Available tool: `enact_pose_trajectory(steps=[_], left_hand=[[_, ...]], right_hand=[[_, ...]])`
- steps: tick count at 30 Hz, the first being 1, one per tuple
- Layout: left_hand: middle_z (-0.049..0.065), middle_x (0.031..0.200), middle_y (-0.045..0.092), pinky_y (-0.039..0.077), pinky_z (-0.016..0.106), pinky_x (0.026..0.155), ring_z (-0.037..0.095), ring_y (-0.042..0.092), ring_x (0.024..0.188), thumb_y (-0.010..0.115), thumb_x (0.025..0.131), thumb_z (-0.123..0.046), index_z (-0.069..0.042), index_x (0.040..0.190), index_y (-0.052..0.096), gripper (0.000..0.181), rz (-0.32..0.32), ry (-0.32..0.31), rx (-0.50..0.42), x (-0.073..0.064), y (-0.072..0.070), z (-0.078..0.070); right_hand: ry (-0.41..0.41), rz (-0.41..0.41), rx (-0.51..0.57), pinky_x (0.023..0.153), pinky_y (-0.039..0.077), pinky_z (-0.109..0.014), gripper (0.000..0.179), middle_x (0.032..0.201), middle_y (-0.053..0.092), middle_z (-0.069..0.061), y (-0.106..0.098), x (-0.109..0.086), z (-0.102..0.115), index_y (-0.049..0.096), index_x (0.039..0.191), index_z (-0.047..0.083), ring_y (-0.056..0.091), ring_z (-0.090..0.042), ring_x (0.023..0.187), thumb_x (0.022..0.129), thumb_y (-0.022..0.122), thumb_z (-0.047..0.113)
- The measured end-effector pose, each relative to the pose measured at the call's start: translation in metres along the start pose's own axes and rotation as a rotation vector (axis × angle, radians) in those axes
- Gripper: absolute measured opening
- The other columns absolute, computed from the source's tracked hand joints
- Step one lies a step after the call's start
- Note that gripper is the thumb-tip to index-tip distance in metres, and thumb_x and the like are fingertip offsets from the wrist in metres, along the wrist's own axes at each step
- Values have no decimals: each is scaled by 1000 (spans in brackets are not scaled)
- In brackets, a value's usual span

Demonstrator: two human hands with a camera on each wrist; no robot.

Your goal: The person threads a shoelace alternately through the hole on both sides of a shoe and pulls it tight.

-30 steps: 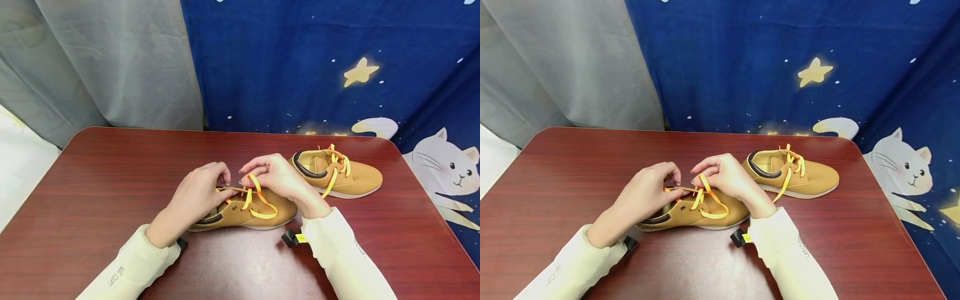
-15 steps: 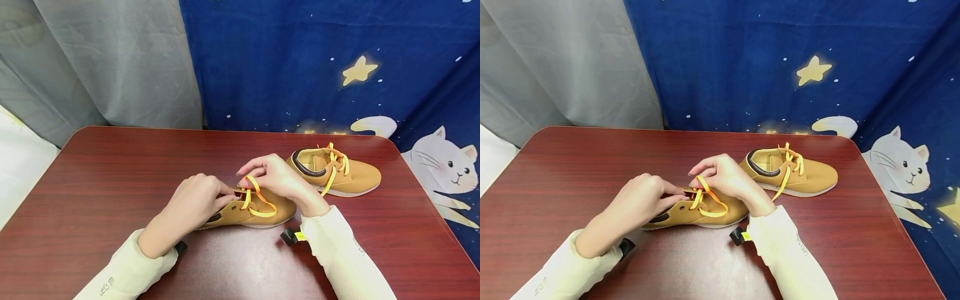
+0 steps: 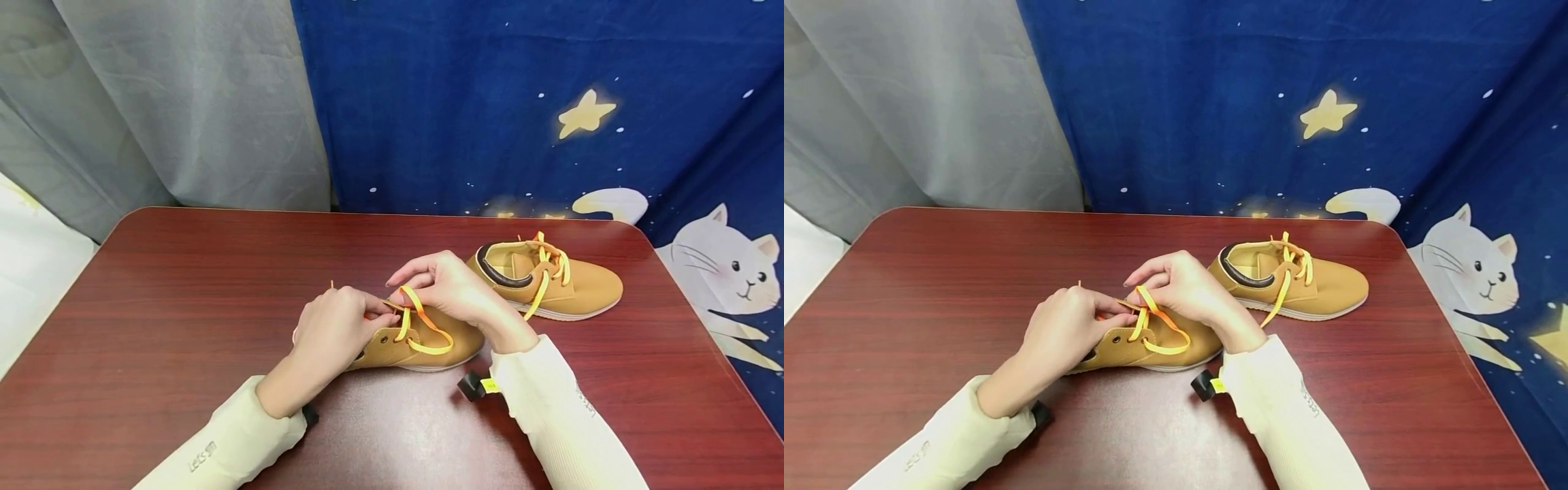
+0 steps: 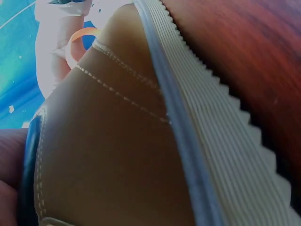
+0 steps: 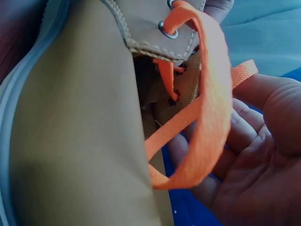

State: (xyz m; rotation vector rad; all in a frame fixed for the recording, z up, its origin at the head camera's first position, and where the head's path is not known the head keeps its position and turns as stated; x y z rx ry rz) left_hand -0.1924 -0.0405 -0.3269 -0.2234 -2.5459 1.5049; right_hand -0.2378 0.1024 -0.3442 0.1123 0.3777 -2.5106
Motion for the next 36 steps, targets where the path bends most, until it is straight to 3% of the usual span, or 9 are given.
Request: enact_pose_trajectory(steps=[3,8,15,24,30,36], left_hand=[[-17,74,75,36,30,44,10,52,53,84,78,-42,-39,87,82,10,1,-32,8,1,0,0],[-18,68,72,36,31,44,11,54,54,83,80,-40,-40,80,81,2,-5,-27,32,3,-1,-2],[-18,51,54,35,29,44,10,49,50,70,75,-19,-33,58,66,23,-33,-5,30,5,-2,-2],[-17,61,68,43,27,51,3,59,59,75,77,-20,-30,64,72,17,43,23,-43,4,-4,3],[-16,66,69,46,28,57,2,59,62,75,82,-18,-28,68,72,17,88,59,-42,1,-12,4],[-14,59,58,41,29,53,7,50,57,72,84,-14,-25,69,70,19,54,158,99,-6,-23,-2]], right_hand=[[14,-5,15,72,55,-22,31,94,79,-14,0,-1,0,69,117,-6,76,-13,82,87,71,1],[29,-17,36,70,55,-22,32,92,79,-13,0,-3,0,68,118,-7,75,-11,79,88,71,2],[25,-16,-23,70,54,-22,27,93,79,-11,-1,-4,-2,71,115,-2,74,-8,80,90,72,7],[-67,70,-244,91,53,-21,28,107,79,-5,-14,-11,-1,72,121,7,74,-13,103,94,70,11],[-116,196,-349,92,56,-24,29,109,78,-4,-13,-18,-1,74,119,8,73,-13,104,91,74,9],[-142,111,-530,77,53,-19,16,95,79,9,-16,-17,0,82,102,23,65,0,84,86,80,20]])
Point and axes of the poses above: each hand's wrist, its own x-axis towards the middle knuckle, its own y-axis out of the palm, z = x × y, the point moved 7 cm from there along x, towards the middle knuckle
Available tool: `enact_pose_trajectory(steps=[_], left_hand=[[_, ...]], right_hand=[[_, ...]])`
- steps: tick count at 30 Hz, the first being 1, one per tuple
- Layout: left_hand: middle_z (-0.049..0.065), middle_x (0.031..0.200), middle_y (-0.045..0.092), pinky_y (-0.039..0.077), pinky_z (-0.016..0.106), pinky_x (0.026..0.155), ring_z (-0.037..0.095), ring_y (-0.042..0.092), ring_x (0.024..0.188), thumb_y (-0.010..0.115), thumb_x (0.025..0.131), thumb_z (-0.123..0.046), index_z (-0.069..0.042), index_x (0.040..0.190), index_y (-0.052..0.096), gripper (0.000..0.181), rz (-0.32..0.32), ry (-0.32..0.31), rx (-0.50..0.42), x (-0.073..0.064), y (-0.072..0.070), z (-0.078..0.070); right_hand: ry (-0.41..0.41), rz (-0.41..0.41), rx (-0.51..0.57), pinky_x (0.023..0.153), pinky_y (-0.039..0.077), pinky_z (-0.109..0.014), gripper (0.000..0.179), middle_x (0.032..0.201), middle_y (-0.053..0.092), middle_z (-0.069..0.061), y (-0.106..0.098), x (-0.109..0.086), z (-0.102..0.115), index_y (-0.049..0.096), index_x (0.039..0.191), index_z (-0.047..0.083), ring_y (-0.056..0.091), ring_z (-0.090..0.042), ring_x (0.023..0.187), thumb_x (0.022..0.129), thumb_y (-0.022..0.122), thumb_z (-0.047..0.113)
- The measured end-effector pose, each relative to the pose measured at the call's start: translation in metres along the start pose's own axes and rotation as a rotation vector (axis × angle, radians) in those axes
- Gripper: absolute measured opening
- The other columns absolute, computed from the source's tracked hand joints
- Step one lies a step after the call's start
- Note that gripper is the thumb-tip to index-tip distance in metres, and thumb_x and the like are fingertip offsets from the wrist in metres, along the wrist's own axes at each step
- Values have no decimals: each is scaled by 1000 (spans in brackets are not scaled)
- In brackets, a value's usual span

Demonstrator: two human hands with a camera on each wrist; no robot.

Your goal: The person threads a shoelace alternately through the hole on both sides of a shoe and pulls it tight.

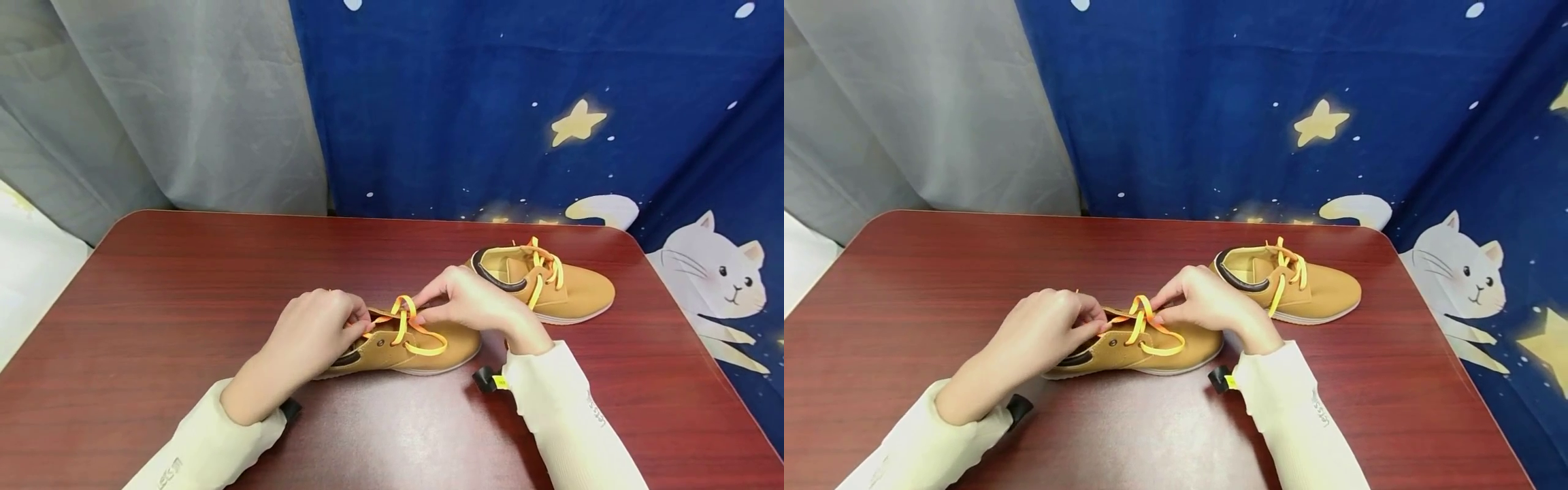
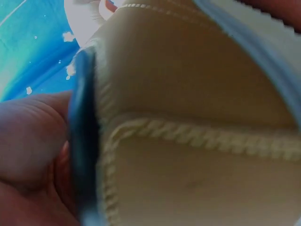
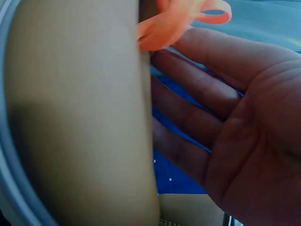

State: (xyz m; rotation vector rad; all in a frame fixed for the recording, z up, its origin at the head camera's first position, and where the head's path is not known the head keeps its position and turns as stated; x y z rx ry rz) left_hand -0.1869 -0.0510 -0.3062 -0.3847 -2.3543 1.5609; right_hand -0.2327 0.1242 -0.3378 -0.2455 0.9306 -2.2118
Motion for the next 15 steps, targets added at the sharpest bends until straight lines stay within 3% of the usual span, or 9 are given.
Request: enact_pose_trajectory(steps=[4,8,15], left_hand=[[-13,54,49,37,30,50,10,44,54,72,85,-14,-24,67,67,22,-26,38,78,-9,-11,0],[-14,55,42,34,29,50,9,41,54,74,88,-18,-25,66,63,25,-51,74,98,-19,-23,3],[-17,64,52,40,27,55,3,43,59,73,91,-21,-26,76,68,17,-74,164,64,-30,-32,10]], right_hand=[[0,-34,-81,72,50,-17,13,93,79,11,-1,2,-2,83,99,24,63,2,81,88,79,20],[6,-39,-105,73,51,-18,13,93,79,11,0,2,-4,83,100,23,65,1,82,89,77,19],[4,-34,-109,79,55,-23,14,95,79,12,-1,2,-3,82,101,24,68,1,87,88,79,20]])
Point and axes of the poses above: each hand's wrist, its own x-axis towards the middle knuckle, its own y-axis out of the palm, z = x × y, the point moved 7 cm from there along x, towards the middle knuckle
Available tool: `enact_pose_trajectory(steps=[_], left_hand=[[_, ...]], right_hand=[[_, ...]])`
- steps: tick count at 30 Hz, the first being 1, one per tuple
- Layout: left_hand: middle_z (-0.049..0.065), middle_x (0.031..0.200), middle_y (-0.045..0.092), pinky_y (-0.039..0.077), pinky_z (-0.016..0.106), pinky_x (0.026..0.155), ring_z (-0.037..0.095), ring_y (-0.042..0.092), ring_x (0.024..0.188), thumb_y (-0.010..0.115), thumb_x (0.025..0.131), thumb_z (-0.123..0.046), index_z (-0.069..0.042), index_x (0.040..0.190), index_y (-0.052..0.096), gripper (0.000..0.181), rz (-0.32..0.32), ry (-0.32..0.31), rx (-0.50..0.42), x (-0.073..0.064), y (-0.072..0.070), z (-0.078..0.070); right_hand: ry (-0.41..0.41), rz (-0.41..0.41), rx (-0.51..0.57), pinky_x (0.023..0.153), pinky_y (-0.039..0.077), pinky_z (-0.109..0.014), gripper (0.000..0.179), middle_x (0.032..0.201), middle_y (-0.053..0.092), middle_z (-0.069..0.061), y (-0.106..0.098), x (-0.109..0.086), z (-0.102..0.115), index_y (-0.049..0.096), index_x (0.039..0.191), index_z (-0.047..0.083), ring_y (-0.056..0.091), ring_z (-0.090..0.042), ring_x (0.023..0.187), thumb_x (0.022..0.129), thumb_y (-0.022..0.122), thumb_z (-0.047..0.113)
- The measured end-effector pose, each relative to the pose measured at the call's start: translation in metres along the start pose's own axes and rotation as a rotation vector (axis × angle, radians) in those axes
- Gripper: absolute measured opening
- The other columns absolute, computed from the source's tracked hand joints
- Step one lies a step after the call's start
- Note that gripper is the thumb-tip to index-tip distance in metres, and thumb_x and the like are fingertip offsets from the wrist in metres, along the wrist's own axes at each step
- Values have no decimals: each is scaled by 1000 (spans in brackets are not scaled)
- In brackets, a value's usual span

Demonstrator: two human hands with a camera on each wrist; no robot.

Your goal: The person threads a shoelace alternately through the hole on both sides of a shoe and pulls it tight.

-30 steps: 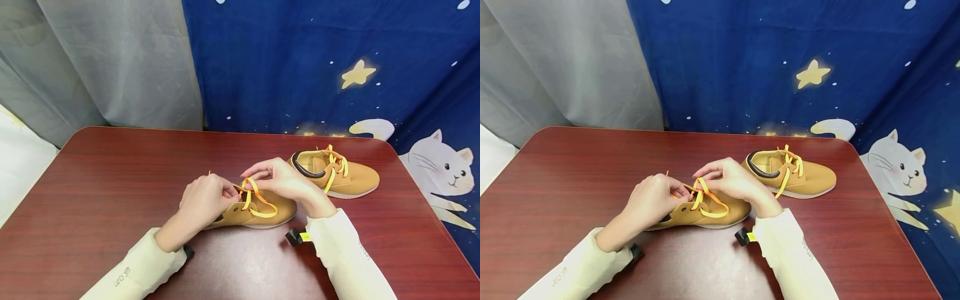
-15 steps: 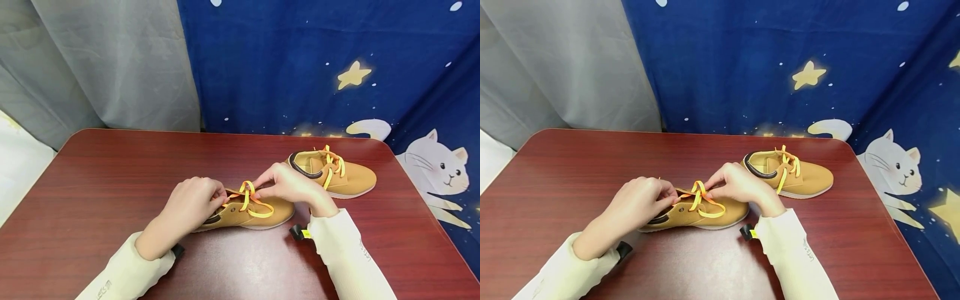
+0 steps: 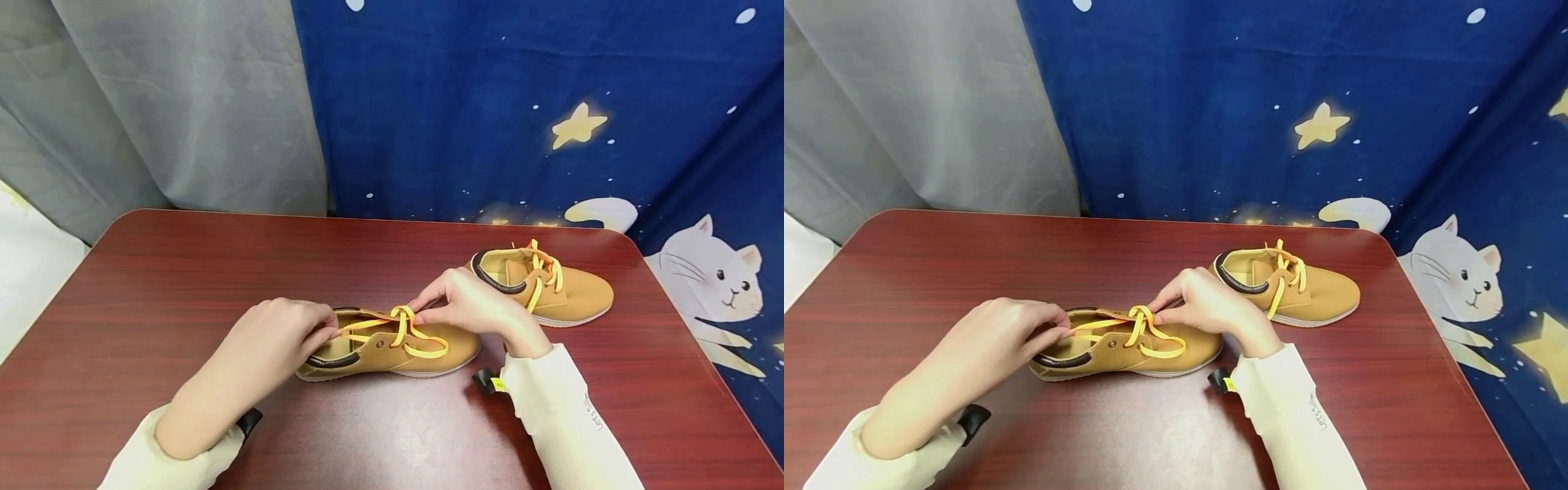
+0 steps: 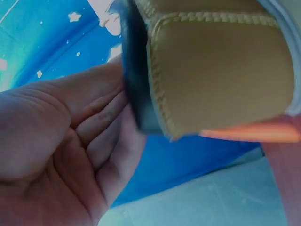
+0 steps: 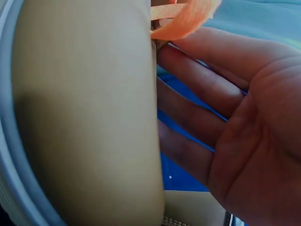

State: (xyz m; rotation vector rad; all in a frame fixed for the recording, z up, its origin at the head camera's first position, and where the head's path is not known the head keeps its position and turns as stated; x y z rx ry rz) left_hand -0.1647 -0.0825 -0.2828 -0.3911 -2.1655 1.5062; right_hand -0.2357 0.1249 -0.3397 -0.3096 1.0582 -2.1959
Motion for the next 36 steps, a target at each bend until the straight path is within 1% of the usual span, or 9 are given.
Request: enact_pose_trajectory(steps=[7,9,11,15,18,22,28,32,36], left_hand=[[-12,91,68,53,26,71,3,61,81,74,89,-8,-18,89,71,10,-92,165,0,-15,-15,-2],[-12,94,68,54,27,73,3,62,86,76,86,-7,-18,90,71,12,-117,193,6,-20,-18,0],[-15,91,65,52,25,72,1,59,84,78,84,-8,-20,88,70,15,-135,211,15,-26,-21,4],[-21,87,59,46,16,70,-3,53,80,81,80,-12,-26,86,67,21,-157,213,34,-41,-26,12],[-23,89,59,43,12,72,-4,54,81,78,85,-18,-28,88,67,15,-169,207,49,-52,-29,18],[-25,88,58,41,10,71,-6,53,80,73,91,-24,-30,87,66,11,-170,191,72,-61,-30,26],[-27,84,54,39,10,66,-10,48,74,80,80,-15,-32,83,63,25,-146,153,87,-66,-30,36],[-28,82,52,37,10,64,-11,46,72,82,77,-14,-33,82,62,29,-135,118,98,-66,-30,40],[-28,81,51,36,10,62,-12,43,71,83,77,-16,-34,82,61,29,-116,92,106,-66,-29,43]], right_hand=[[3,-10,-5,84,58,-33,13,95,79,11,-1,-1,-1,82,101,23,70,-1,91,89,77,19],[8,-10,-10,85,58,-35,13,95,79,12,-1,-1,-1,82,101,23,70,-1,92,90,76,19],[13,-9,-14,85,58,-34,14,95,79,11,-1,0,-1,82,101,23,70,-1,92,90,76,18],[12,-9,-22,80,55,-24,15,95,79,11,-2,0,0,82,101,23,68,-1,90,90,76,17],[2,-8,-14,78,51,-19,14,95,79,12,-2,1,1,82,101,24,68,0,89,90,76,19],[-7,-3,4,76,51,-18,14,95,79,13,-2,2,0,82,102,26,67,2,87,90,77,23],[-31,60,54,74,54,-20,18,96,78,14,0,-2,-2,81,106,26,66,2,84,88,79,28],[-51,135,114,84,57,-26,27,103,78,14,2,-6,-3,79,112,25,70,-1,93,87,80,33],[-77,191,165,93,57,-32,36,109,76,15,2,-8,-3,75,119,27,70,-4,103,85,81,36]])
Point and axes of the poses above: each hand's wrist, its own x-axis towards the middle knuckle, its own y-axis out of the palm, z = x × y, the point moved 7 cm from there along x, towards the middle knuckle
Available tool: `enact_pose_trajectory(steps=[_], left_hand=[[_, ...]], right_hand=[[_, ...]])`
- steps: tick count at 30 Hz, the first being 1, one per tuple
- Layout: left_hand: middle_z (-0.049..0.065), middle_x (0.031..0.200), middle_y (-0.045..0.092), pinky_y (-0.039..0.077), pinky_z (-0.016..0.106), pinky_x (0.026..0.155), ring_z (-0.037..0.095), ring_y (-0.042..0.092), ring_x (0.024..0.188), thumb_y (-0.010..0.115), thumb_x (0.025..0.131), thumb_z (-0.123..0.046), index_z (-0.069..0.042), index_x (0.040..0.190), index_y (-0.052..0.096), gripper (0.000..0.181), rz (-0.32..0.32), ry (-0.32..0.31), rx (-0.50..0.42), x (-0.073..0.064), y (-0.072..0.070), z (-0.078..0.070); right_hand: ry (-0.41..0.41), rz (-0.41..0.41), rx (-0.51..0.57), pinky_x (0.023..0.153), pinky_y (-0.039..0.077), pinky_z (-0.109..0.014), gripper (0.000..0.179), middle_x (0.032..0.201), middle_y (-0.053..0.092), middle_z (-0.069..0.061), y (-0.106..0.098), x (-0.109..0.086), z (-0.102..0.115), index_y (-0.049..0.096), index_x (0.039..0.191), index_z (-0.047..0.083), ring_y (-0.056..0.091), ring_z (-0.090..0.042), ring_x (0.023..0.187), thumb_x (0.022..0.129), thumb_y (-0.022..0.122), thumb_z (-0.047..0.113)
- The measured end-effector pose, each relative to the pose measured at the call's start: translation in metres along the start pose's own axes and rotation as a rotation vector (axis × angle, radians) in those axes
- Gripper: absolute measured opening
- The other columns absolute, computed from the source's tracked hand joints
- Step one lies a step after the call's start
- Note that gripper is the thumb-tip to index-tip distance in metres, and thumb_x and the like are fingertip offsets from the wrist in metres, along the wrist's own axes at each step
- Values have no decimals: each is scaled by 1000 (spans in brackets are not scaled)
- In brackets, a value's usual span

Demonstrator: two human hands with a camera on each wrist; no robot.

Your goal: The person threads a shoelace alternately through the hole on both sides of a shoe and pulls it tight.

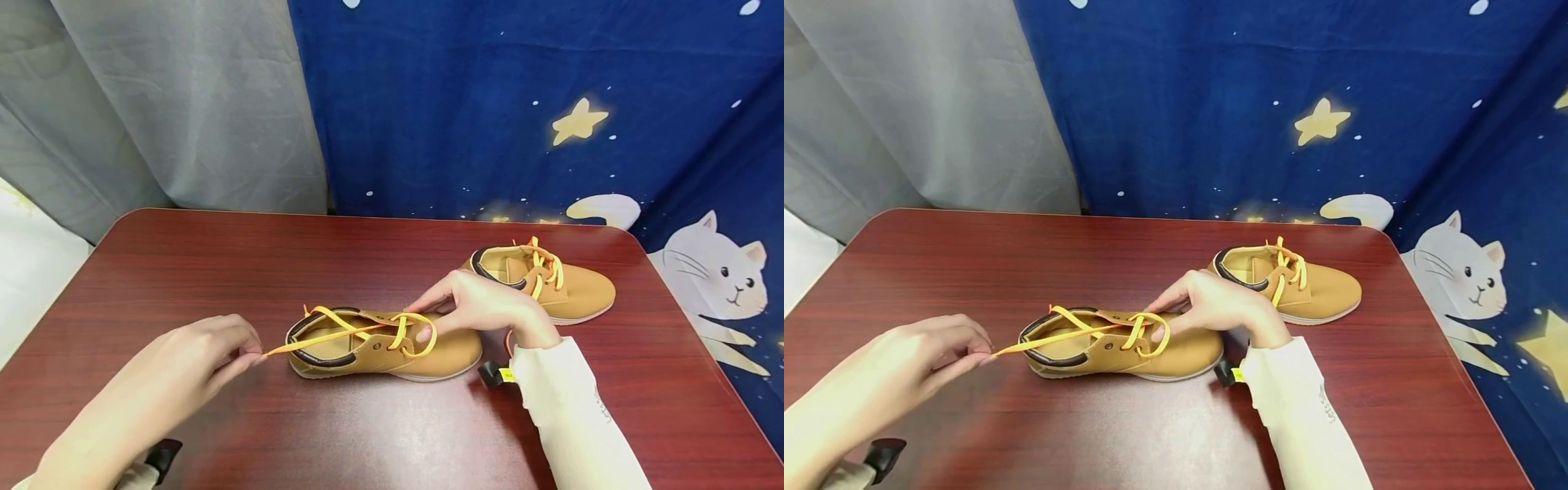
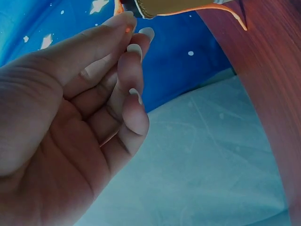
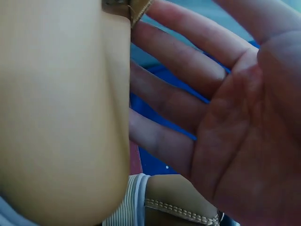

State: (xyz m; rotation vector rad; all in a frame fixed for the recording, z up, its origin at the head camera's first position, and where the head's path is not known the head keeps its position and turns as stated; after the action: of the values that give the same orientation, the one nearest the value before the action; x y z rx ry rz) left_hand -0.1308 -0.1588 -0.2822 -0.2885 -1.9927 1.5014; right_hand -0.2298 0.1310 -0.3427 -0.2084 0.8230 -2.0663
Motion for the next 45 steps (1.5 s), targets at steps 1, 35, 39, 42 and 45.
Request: enact_pose_trajectory(steps=[1,35,39,42,45], left_hand=[[-28,81,51,35,10,62,-12,43,70,83,77,-16,-34,82,61,29,3,-4,-1,0,0,1],[-29,75,48,29,10,56,-15,37,64,85,75,-15,-33,79,61,30,3,-134,41,-45,-2,47],[-28,75,46,28,11,55,-14,35,63,85,75,-14,-32,80,62,30,23,-163,54,-50,1,52],[-27,74,44,28,11,55,-14,34,63,83,77,-12,-31,80,61,29,31,-162,63,-54,3,54],[-27,75,43,27,11,56,-13,33,64,81,80,-10,-30,81,60,29,22,-154,74,-57,3,56]], right_hand=[[-6,9,12,95,57,-33,37,110,76,15,0,0,0,75,121,28,70,-5,104,85,81,36],[-26,-122,-16,91,58,-40,20,100,79,9,-6,1,12,81,103,22,72,-7,95,84,83,28],[-12,-133,-13,93,56,-42,19,99,78,14,-6,2,10,80,101,28,71,-4,96,83,83,34],[-18,-125,9,94,57,-41,18,100,78,13,-5,4,8,81,101,28,71,-2,97,84,82,35],[-40,-107,17,93,57,-40,17,104,78,11,-4,5,6,80,104,25,71,-3,99,88,79,30]])
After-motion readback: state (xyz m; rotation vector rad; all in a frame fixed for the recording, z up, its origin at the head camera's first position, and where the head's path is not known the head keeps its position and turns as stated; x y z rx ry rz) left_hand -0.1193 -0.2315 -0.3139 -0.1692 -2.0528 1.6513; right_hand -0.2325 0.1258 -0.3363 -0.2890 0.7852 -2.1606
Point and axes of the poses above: each hand's wrist, its own x-axis towards the middle knuckle, its own y-axis out of the palm, z = x × y, the point moved 7 cm from there along x, towards the middle knuckle
